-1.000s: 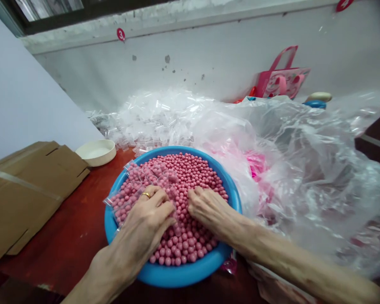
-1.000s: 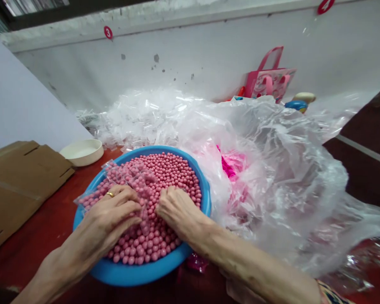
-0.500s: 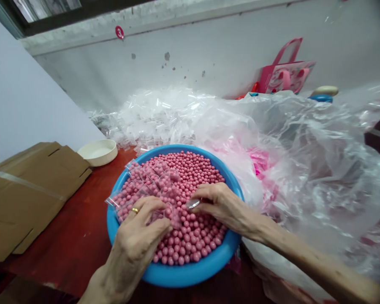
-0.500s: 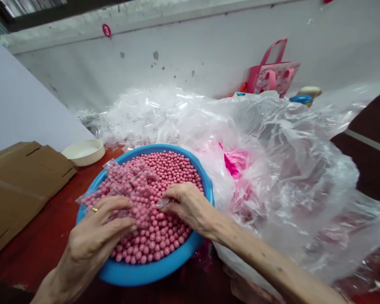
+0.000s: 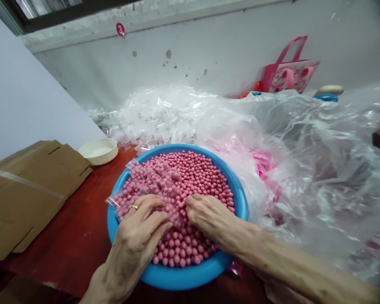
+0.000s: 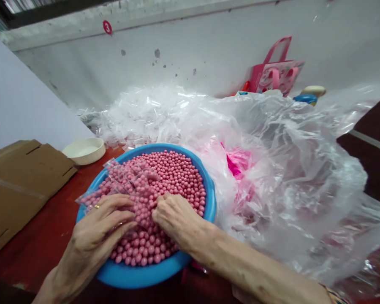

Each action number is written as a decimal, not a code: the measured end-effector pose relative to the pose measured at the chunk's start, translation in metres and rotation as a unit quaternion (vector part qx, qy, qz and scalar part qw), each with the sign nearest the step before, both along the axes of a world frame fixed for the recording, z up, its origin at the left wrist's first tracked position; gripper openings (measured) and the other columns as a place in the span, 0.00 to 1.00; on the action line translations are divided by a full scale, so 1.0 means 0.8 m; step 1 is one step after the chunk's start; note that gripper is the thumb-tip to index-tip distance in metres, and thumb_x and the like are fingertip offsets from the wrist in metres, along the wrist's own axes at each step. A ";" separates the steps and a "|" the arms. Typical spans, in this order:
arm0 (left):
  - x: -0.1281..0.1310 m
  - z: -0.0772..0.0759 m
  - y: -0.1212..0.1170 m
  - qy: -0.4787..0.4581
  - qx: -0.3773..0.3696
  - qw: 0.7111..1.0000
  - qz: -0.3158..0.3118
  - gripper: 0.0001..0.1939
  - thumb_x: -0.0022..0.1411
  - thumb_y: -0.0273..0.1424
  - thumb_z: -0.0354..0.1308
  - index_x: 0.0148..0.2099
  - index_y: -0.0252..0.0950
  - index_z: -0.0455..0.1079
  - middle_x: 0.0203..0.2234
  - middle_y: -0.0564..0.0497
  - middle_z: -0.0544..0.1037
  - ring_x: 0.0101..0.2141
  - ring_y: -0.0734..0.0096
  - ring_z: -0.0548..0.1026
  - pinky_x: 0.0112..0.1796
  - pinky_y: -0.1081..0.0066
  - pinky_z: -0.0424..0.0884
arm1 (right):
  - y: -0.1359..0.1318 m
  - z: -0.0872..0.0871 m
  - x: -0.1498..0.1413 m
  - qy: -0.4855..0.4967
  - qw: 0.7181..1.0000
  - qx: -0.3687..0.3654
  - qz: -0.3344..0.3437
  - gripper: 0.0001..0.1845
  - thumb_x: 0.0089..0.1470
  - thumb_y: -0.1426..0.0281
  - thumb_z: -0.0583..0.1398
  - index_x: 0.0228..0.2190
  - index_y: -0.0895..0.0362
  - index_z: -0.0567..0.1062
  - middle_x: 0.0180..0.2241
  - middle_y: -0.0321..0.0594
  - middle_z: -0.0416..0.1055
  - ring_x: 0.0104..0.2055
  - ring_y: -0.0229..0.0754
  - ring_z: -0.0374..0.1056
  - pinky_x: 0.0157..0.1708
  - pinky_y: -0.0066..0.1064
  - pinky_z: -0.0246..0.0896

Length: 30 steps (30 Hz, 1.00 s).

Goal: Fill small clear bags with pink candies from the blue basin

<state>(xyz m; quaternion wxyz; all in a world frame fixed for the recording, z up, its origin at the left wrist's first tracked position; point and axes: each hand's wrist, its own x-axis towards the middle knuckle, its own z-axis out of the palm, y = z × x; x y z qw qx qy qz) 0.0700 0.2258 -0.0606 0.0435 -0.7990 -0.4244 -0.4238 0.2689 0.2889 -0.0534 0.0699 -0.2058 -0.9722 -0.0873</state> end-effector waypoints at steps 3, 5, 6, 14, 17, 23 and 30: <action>0.002 -0.001 0.001 0.004 0.009 1.000 0.008 0.07 0.57 0.17 0.57 0.36 0.32 0.67 0.37 0.47 0.72 0.43 0.69 0.69 0.46 0.71 0.67 | 0.008 -0.008 0.006 0.112 0.990 -0.073 0.044 0.14 0.58 0.81 0.48 0.37 0.62 0.72 0.40 0.45 0.72 0.43 0.42 0.66 0.42 0.31 0.61; 0.003 -0.002 0.001 0.005 0.019 1.000 0.013 0.07 0.57 0.16 0.57 0.36 0.32 0.67 0.38 0.46 0.72 0.43 0.69 0.69 0.46 0.69 0.66 | 0.019 -0.003 0.007 0.120 0.980 -0.157 0.004 0.10 0.57 0.78 0.52 0.29 0.60 0.73 0.32 0.39 0.72 0.34 0.38 0.66 0.34 0.28 0.59; 0.003 -0.002 0.001 0.007 0.021 1.000 0.015 0.07 0.57 0.16 0.57 0.36 0.32 0.67 0.37 0.46 0.72 0.43 0.68 0.69 0.47 0.69 0.66 | 0.023 0.001 0.006 0.134 0.970 -0.203 -0.020 0.10 0.57 0.77 0.55 0.26 0.59 0.73 0.28 0.36 0.70 0.30 0.36 0.65 0.31 0.27 0.58; 0.003 -0.002 0.000 0.021 0.014 1.000 0.017 0.07 0.57 0.16 0.57 0.35 0.31 0.67 0.36 0.47 0.72 0.44 0.67 0.68 0.48 0.67 0.65 | 0.033 0.014 0.011 0.363 0.782 -0.491 -0.121 0.06 0.47 0.68 0.64 0.28 0.59 0.77 0.28 0.36 0.76 0.30 0.38 0.70 0.31 0.27 0.62; 0.003 -0.003 0.000 0.022 0.020 0.999 0.020 0.07 0.57 0.16 0.57 0.35 0.31 0.68 0.37 0.47 0.72 0.44 0.67 0.68 0.49 0.67 0.64 | 0.038 0.010 0.015 0.383 0.770 -0.489 -0.144 0.14 0.43 0.67 0.65 0.35 0.60 0.76 0.29 0.36 0.75 0.31 0.39 0.69 0.32 0.29 0.63; 0.003 -0.003 -0.001 0.028 0.025 0.999 0.023 0.06 0.58 0.17 0.56 0.36 0.31 0.68 0.37 0.46 0.73 0.45 0.65 0.69 0.48 0.66 0.67 | 0.048 0.014 0.021 0.208 0.900 -0.360 -0.133 0.03 0.48 0.74 0.62 0.29 0.59 0.75 0.27 0.34 0.71 0.31 0.37 0.66 0.34 0.29 0.60; 0.004 -0.002 -0.001 0.024 0.029 0.999 0.026 0.07 0.58 0.16 0.55 0.36 0.32 0.68 0.36 0.46 0.73 0.43 0.66 0.69 0.47 0.65 0.68 | 0.016 0.009 0.035 0.059 0.996 -0.031 -0.053 0.23 0.52 0.81 0.52 0.49 0.54 0.67 0.53 0.47 0.64 0.56 0.48 0.58 0.51 0.42 0.61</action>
